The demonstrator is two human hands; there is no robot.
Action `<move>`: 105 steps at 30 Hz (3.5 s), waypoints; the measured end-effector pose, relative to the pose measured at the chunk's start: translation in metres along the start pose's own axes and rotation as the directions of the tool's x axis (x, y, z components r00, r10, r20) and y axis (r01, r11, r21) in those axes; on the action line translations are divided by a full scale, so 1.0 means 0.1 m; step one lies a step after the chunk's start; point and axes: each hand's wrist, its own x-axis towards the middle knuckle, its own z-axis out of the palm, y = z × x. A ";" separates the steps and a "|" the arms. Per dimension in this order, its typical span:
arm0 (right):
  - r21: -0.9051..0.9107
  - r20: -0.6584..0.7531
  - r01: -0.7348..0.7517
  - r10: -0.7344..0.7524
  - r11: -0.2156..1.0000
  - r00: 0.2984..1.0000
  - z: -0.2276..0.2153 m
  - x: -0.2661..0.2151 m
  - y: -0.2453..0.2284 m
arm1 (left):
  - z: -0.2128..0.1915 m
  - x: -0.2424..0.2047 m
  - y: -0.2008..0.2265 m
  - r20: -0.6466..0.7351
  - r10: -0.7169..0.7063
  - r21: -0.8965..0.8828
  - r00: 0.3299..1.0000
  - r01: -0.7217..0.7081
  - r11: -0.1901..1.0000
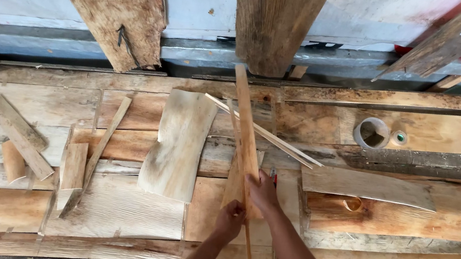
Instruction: Measuring and marking wood strips using a utility knife on a wooden workbench.
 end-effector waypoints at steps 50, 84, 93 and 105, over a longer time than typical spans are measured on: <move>-0.242 0.084 0.228 -0.213 0.943 0.973 -2.59 0.17 1.59 | 2.20 0.25 0.96 -0.416 0.156 0.246 0.896 -0.054 0.968; -0.547 0.154 0.380 -0.357 0.746 0.921 -2.29 1.58 1.21 | 2.07 0.95 0.76 -0.619 0.129 0.090 0.775 -0.093 0.992; -0.499 0.225 0.137 -0.025 0.856 0.974 -2.38 1.60 1.04 | 1.94 1.31 1.20 -0.552 0.085 0.007 0.830 -0.097 0.995; 0.084 0.418 -0.167 0.117 0.982 0.901 -2.70 0.86 1.02 | 1.94 1.45 1.13 -0.340 -0.032 -0.295 0.940 -0.074 0.953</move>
